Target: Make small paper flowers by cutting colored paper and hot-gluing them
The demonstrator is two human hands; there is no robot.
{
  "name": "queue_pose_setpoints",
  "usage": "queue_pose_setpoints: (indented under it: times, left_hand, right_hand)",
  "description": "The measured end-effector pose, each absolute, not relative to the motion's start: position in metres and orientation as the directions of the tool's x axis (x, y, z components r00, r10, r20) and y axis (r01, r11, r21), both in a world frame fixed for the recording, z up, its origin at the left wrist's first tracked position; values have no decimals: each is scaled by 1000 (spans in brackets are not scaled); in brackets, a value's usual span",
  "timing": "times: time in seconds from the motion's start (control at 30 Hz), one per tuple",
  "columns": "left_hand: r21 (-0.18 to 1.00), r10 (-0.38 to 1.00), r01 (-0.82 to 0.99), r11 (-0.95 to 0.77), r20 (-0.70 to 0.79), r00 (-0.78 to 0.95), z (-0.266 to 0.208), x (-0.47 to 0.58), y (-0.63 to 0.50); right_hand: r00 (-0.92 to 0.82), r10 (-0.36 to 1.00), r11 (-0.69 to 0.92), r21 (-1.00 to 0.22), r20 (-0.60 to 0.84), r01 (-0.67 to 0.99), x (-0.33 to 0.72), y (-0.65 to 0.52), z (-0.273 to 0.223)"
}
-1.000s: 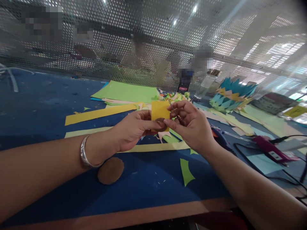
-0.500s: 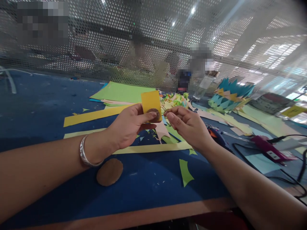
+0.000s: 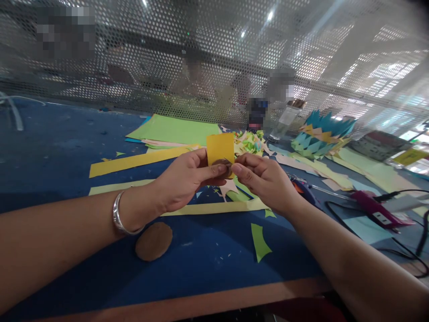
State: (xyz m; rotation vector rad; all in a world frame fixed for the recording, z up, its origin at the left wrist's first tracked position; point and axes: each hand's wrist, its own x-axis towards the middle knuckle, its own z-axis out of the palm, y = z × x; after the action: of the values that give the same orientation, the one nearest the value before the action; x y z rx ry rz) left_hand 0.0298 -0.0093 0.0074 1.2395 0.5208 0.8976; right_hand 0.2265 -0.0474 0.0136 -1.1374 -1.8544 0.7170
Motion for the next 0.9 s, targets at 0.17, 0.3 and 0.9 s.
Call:
queue_pose_setpoints:
  times: [0.17, 0.3, 0.9]
  left_hand:
    - [949, 783, -308, 72, 137, 607, 7, 29, -9]
    - [952, 782, -297, 67, 135, 609, 8, 29, -9]
    - [952, 747, -287, 104, 116, 654, 7, 28, -9]
  right_hand:
    - [-263, 912, 399, -832, 315, 385, 228, -46, 13]
    - [-261, 915, 395, -819, 308, 418, 232, -47, 13]
    - [-288, 936, 292, -907, 204, 304, 231, -49, 15]
